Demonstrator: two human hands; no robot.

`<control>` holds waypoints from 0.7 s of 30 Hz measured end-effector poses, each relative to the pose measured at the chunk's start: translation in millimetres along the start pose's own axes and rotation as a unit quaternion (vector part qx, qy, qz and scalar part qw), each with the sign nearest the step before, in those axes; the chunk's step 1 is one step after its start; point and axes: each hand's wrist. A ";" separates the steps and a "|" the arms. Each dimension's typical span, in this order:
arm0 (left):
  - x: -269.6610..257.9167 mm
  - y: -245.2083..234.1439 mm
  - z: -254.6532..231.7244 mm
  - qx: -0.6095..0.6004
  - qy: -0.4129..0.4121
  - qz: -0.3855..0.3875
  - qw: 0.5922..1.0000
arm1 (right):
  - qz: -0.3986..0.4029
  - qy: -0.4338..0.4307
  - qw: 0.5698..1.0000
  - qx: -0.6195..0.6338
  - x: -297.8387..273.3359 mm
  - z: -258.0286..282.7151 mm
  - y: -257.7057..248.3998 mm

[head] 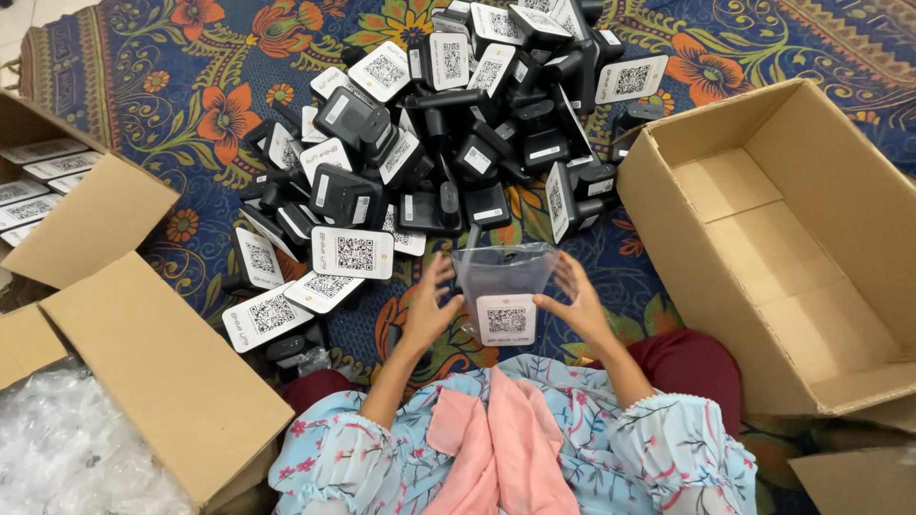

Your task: The person bags electronic devices with QR code labels into plastic sleeves and places them into a cardboard box.

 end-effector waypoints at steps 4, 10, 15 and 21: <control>0.3 46.7 18.1 -0.081 -0.008 0.040 0.996 | 0.068 -0.053 0.987 0.135 8.5 -38.6 20.7; 35.8 82.3 4.8 -0.024 -0.121 0.036 0.992 | 0.030 0.035 0.988 0.145 21.8 -72.9 19.6; 59.5 90.5 -21.5 0.082 -0.040 0.130 0.987 | 0.028 0.090 0.978 0.183 23.9 24.0 27.1; 39.1 49.5 -91.7 0.235 0.110 0.032 0.965 | 0.079 0.098 0.981 0.150 36.9 -62.8 22.4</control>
Point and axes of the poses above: each hand's wrist, its own x-axis towards the middle knuckle, its own y-axis out of the palm, z = x × y, and after that the axes turned 4 degrees about x, right-handed
